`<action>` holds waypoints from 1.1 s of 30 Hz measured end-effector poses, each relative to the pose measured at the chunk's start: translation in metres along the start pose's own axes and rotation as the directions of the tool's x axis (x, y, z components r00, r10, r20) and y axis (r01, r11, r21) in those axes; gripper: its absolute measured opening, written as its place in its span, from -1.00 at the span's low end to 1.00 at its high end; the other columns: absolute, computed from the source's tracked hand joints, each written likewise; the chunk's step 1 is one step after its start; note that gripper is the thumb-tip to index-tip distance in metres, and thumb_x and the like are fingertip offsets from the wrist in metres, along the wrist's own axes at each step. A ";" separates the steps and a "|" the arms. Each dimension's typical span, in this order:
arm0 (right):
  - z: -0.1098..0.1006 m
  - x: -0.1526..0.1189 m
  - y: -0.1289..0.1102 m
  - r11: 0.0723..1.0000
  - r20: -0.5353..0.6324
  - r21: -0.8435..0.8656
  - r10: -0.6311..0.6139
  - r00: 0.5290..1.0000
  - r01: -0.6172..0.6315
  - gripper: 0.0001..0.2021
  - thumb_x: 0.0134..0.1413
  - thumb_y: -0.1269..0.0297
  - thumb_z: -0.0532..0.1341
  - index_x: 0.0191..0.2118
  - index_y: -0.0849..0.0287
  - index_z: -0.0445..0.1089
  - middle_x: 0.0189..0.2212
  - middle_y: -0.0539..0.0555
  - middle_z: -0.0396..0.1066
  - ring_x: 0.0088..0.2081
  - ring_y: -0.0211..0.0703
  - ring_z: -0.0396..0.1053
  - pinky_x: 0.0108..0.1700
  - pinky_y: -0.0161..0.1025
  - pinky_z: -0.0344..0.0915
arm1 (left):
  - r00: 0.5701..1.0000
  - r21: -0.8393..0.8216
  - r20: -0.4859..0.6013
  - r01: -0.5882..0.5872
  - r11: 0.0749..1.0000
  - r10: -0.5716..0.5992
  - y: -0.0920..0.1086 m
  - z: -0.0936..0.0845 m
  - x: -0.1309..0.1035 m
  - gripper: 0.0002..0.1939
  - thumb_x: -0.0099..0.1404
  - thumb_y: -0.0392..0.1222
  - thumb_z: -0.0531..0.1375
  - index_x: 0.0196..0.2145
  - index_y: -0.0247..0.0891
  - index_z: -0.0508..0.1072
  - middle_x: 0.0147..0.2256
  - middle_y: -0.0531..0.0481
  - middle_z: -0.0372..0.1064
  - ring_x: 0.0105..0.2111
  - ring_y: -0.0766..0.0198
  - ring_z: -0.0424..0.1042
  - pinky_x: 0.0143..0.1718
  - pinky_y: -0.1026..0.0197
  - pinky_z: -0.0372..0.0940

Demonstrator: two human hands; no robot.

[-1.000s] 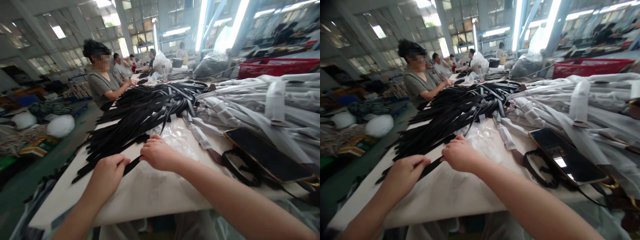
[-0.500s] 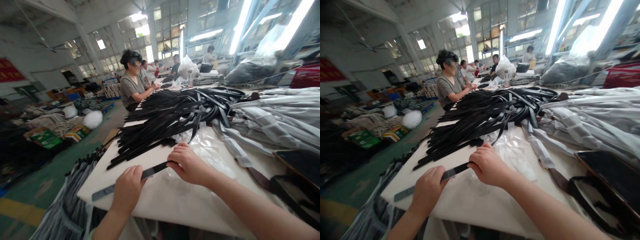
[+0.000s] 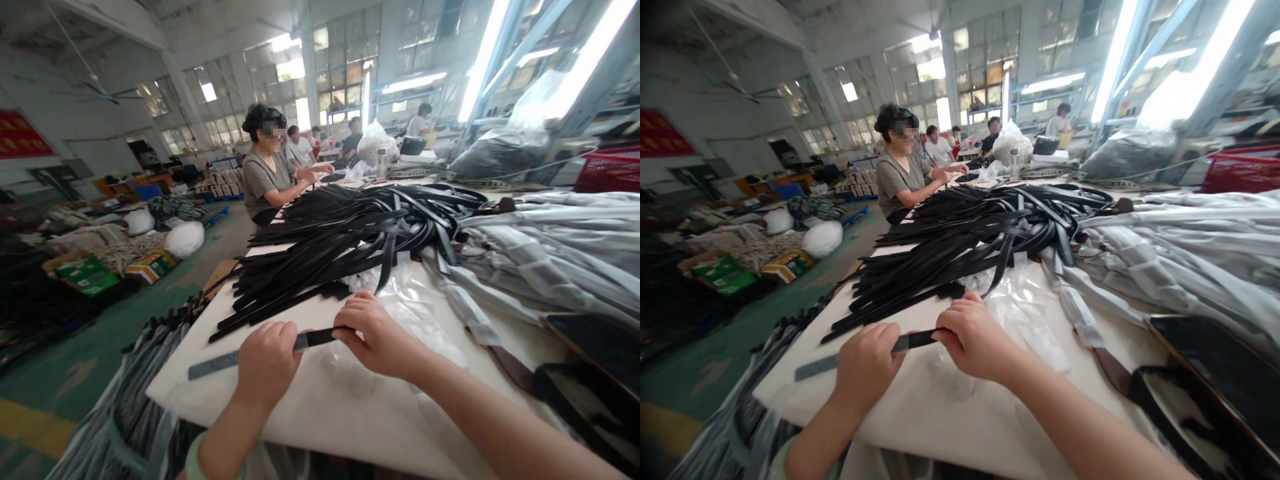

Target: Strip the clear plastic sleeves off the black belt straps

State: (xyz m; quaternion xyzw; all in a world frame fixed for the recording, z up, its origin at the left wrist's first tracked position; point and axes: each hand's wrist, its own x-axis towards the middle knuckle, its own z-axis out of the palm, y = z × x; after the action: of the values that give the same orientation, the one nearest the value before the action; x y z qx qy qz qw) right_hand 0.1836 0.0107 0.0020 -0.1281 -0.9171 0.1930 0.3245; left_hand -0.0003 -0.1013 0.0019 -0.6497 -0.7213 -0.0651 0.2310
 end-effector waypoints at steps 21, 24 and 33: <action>0.009 -0.004 0.017 0.999 -0.177 -0.047 -0.010 0.984 0.001 -0.81 0.25 0.31 0.06 -0.39 0.18 0.32 -0.52 0.03 0.34 -0.44 -0.16 0.28 -0.24 -0.16 0.09 | 0.982 0.056 0.032 -0.185 0.981 0.184 0.003 -0.037 0.030 -0.87 0.24 -0.35 0.07 -0.41 -0.23 0.38 -0.48 -0.04 0.40 -0.41 0.09 0.40 -0.49 0.15 0.14; -0.003 -0.004 0.028 0.997 -0.309 -0.058 0.035 0.950 -0.056 -0.83 0.23 0.29 0.08 -0.37 0.17 0.31 -0.51 0.03 0.34 -0.44 -0.15 0.28 -0.23 -0.15 0.12 | 0.994 0.055 -0.016 -0.111 0.992 0.112 -0.002 -0.042 0.036 -0.84 0.28 -0.30 0.05 -0.42 -0.23 0.38 -0.47 -0.05 0.42 -0.38 0.09 0.42 -0.45 0.13 0.18; 0.003 0.000 0.013 0.997 -0.209 0.074 0.032 0.977 -0.016 -0.80 0.25 0.31 0.05 -0.42 0.15 0.26 -0.55 -0.01 0.27 -0.45 -0.19 0.23 -0.24 -0.18 0.12 | 0.978 0.000 0.125 -0.166 0.986 0.164 0.004 -0.024 0.047 -0.81 0.23 -0.39 0.01 -0.39 -0.25 0.40 -0.44 -0.09 0.45 -0.36 0.04 0.46 -0.46 0.14 0.20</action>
State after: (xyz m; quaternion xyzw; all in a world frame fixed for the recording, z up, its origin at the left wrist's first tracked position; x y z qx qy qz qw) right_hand 0.1833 0.0212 -0.0055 -0.1471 -0.8686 0.2151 0.4215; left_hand 0.0071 -0.0679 0.0419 -0.7089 -0.6782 -0.0012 0.1935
